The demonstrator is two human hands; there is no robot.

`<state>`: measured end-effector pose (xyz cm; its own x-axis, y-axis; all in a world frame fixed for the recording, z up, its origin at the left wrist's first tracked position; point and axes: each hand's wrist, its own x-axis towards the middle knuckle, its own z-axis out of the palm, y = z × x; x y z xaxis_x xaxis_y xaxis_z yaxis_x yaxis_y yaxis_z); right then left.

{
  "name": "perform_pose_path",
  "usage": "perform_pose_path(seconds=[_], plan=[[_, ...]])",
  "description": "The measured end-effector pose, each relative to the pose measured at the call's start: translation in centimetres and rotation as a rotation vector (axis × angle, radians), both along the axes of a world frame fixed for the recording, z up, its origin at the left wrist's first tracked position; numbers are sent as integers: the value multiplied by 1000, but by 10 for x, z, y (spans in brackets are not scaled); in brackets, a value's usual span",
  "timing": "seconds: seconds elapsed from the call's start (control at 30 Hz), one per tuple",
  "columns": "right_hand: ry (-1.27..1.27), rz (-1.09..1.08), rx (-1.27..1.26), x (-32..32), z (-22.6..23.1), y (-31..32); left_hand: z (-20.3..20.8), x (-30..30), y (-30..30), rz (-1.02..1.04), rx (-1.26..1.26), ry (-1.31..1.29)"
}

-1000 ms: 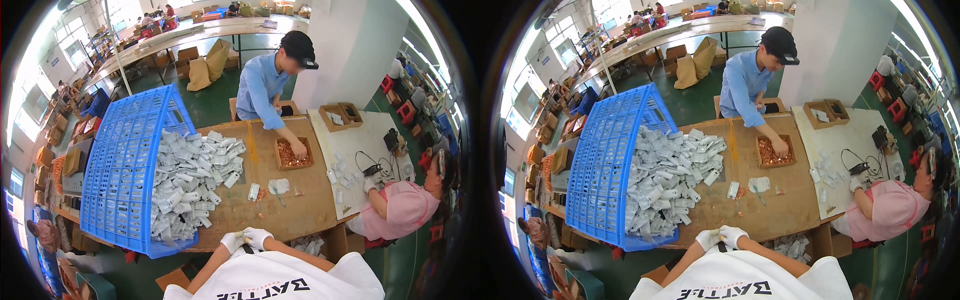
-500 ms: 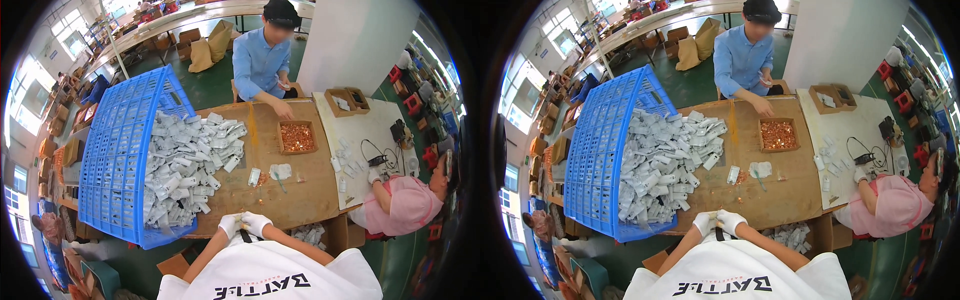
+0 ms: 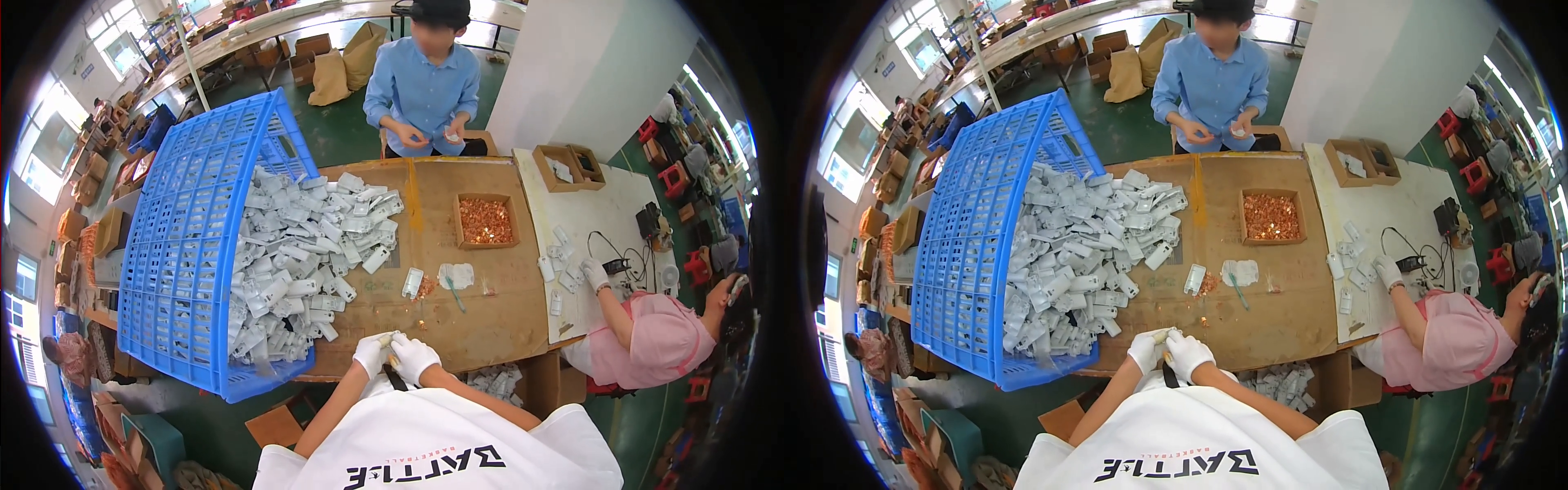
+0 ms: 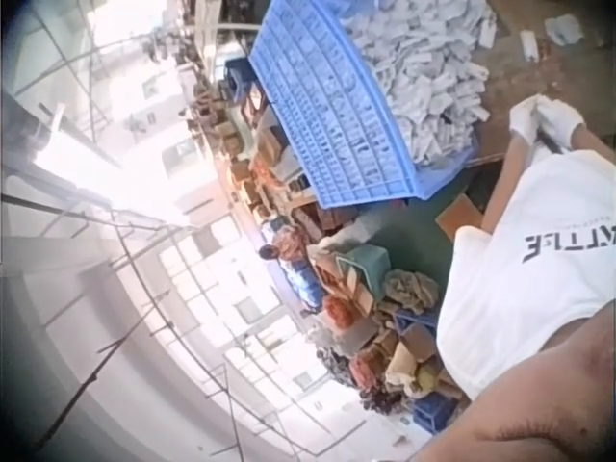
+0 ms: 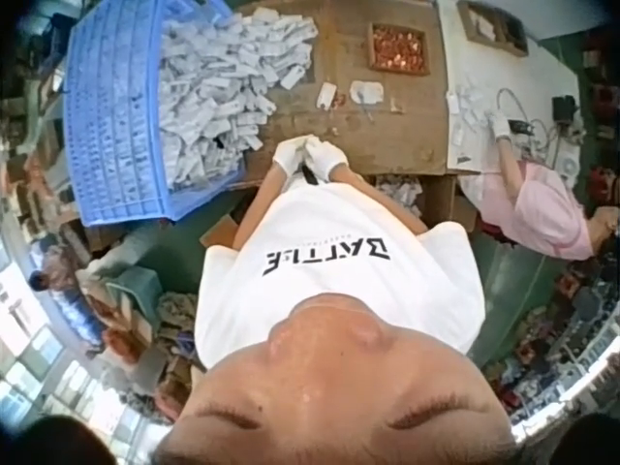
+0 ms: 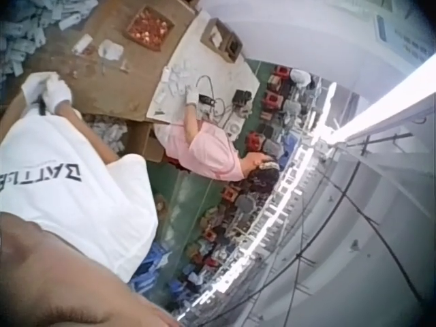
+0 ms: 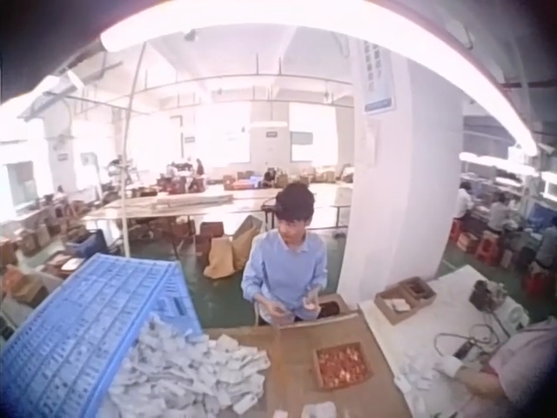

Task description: Assemble small electronic housings by manually inserting metal components into plastic frames.

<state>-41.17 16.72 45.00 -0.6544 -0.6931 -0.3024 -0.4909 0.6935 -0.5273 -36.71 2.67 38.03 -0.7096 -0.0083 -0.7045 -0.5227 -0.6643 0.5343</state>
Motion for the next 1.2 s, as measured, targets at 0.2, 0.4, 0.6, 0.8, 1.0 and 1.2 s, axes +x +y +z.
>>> perform_pose_path(seconds=[0.2,0.4,0.6,0.8,1.0,1.2], plan=[[-111,38,59,-5,10,-2,-11,7,2,-51,0,-100],[-122,6,-20,-2,-5,2,1,2,3,-60,-15,-105],[-3,-64,-146,-8,-1,3,2,-10,-3,-47,-15,63],[-21,-81,-151,-9,-11,10,10,-16,1,-32,48,65],[-99,-115,-119,-9,-5,15,-1,-10,2,-90,44,84],[-162,82,-92,-17,-9,31,-21,-5,4,-66,104,36]])
